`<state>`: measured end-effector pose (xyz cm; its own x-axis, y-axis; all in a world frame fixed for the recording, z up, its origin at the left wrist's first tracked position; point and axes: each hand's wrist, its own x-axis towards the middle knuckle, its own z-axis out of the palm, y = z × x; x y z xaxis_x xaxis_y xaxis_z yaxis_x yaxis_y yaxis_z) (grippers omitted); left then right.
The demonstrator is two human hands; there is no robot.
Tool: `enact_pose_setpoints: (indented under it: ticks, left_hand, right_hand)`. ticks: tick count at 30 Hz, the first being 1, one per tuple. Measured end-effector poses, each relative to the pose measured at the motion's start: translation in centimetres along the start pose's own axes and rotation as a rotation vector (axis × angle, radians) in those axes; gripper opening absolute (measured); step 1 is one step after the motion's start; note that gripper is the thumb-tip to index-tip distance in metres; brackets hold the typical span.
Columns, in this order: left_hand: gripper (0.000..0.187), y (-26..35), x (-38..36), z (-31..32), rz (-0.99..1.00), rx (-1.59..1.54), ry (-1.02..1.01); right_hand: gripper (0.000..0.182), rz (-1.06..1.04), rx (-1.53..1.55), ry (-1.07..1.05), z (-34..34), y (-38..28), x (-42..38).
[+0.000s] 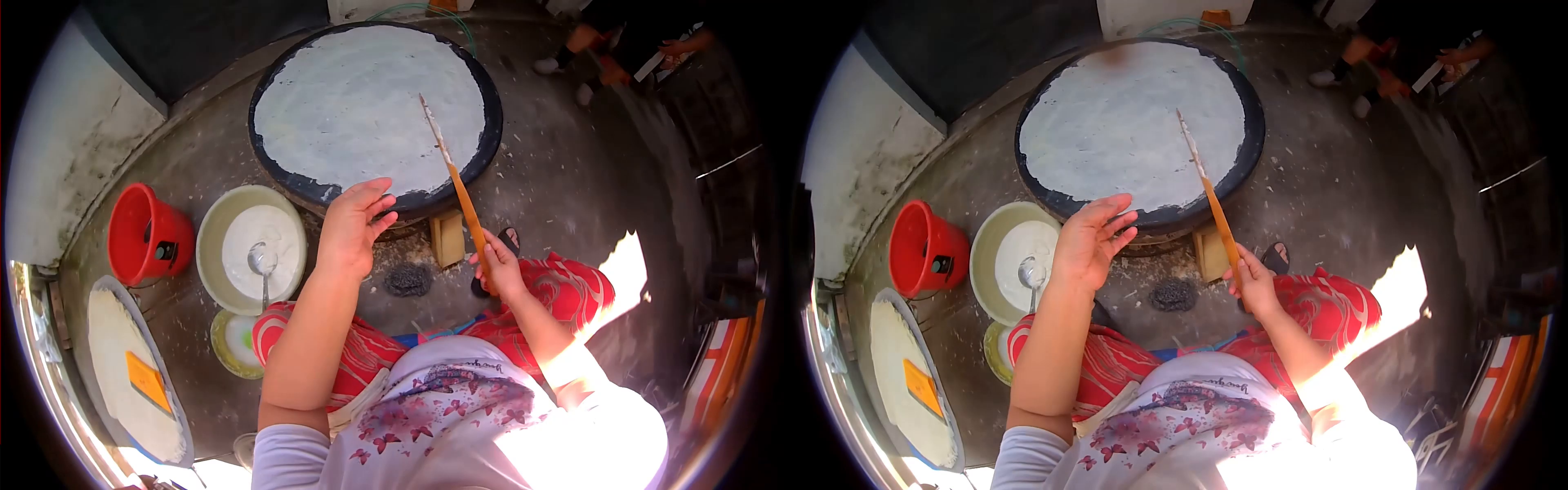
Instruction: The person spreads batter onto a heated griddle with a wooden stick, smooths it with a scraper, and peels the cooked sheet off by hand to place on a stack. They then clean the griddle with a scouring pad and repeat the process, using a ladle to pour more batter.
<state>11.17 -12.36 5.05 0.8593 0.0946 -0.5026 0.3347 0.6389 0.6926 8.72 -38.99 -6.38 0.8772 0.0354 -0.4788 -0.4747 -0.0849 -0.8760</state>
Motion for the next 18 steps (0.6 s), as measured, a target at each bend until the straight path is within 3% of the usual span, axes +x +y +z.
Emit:
enact_pose_setpoints:
  ticks: [3, 5, 6, 10, 13, 15, 16, 18]
  left_hand:
    - [0.023, -0.2, 0.0, 0.1, -0.002, 0.011, 0.008]
    - [0.023, -0.5, 0.1, 0.0, -0.002, 0.017, 0.01]
    - [0.023, -0.6, 0.2, -0.1, -0.006, 0.017, 0.008]
    - [0.024, -0.7, 0.4, -0.3, -0.007, 0.013, -0.003]
    - [0.025, -0.7, 0.5, -0.3, -0.014, 0.012, 0.01]
    - [0.026, -0.6, 0.4, -0.2, -0.012, 0.011, 0.012]
    - [0.026, -0.6, 0.3, -0.3, -0.012, 0.012, 0.017]
    - [0.027, -0.5, 0.0, -0.2, -0.011, 0.006, 0.001]
  right_hand:
    - [0.039, -0.047, -0.103, 0.004, 0.5, 1.7, 0.4]
    - [0.042, -0.456, -0.565, 0.019, 0.8, 3.2, 1.8]
    - [0.048, -0.679, -0.954, 0.112, 1.9, 0.7, 0.9]
    - [0.05, -0.507, -1.098, 0.135, 4.8, -0.8, 1.4]
    - [0.049, -0.667, -0.992, 0.079, 4.9, 0.6, 1.9]
    - [0.047, -0.388, -0.471, -0.15, 4.4, 1.4, 1.1]
    - [0.047, -0.391, -0.472, -0.149, 3.7, 0.7, 0.8]
    - [0.044, 0.112, 0.078, -0.075, 1.7, -1.5, -0.2]
